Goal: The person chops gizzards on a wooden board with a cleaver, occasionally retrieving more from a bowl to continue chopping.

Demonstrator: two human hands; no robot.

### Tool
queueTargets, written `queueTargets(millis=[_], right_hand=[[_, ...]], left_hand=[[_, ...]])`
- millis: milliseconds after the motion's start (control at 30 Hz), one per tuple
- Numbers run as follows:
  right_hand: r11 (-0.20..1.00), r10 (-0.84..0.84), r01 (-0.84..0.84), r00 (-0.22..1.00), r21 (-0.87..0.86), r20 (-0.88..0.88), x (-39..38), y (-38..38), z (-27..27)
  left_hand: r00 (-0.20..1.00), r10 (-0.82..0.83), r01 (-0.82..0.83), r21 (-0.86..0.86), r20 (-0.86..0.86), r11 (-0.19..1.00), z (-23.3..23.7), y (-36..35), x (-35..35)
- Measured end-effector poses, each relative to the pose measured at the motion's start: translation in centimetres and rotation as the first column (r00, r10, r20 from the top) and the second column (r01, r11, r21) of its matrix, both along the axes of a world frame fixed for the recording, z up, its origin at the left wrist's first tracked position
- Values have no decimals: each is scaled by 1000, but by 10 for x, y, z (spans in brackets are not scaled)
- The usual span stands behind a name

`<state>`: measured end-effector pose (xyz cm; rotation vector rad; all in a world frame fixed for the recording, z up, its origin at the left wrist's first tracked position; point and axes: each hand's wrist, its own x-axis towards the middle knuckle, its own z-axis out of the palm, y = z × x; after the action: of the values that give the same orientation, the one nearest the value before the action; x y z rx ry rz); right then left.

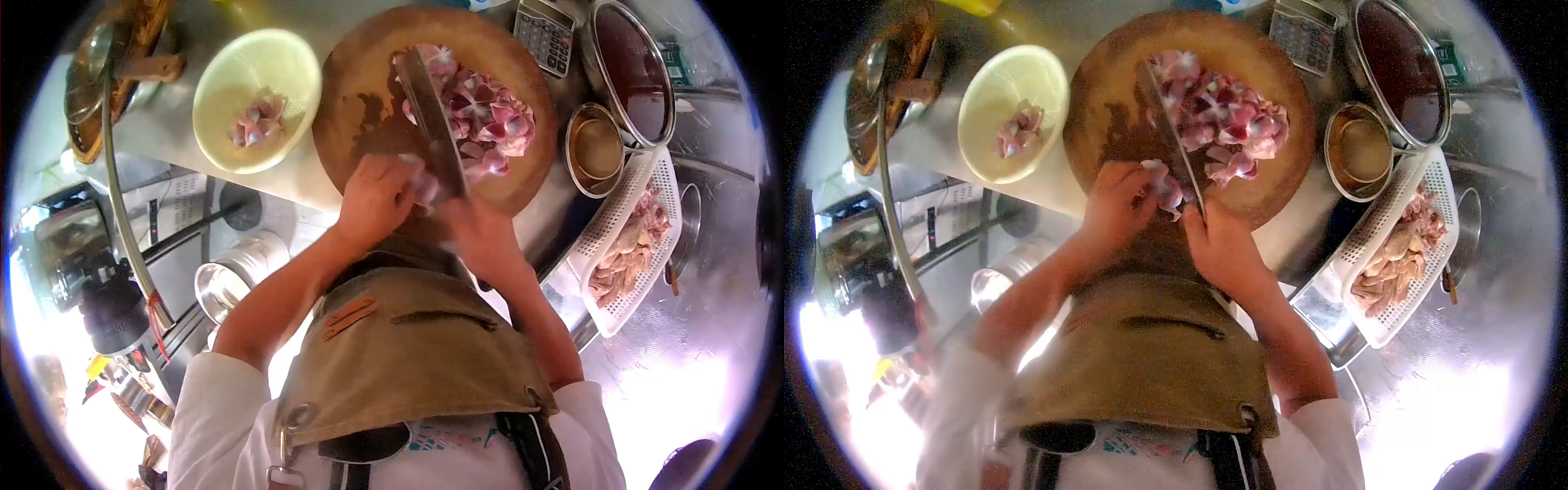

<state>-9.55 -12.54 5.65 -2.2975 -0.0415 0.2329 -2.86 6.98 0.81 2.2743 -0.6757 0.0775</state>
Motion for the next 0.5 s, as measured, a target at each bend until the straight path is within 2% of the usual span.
queueTargets(millis=[33,100,200,300,433,500], right_hand=[[996,-82,84,986,7,-147,9,9,10],[999,-24,19,994,-41,-103,17,16,10],[989,83,-79,996,-125,24,25,19,6],[975,142,-125,986,-185,84,28,25,9],[998,-23,19,997,-65,-69,35,44,25],[993,66,-73,995,-96,-73,37,39,14]], left_hand=[[1000,-18,19,-60,19,998,-9,-1,5],[999,-36,37,-151,9,988,-24,0,6],[999,46,-42,-267,10,963,-36,1,4],[997,70,-71,-286,-15,956,-41,3,4],[996,82,-88,-345,-32,934,-44,5,7],[994,97,-106,-370,-44,923,-47,4,5]])
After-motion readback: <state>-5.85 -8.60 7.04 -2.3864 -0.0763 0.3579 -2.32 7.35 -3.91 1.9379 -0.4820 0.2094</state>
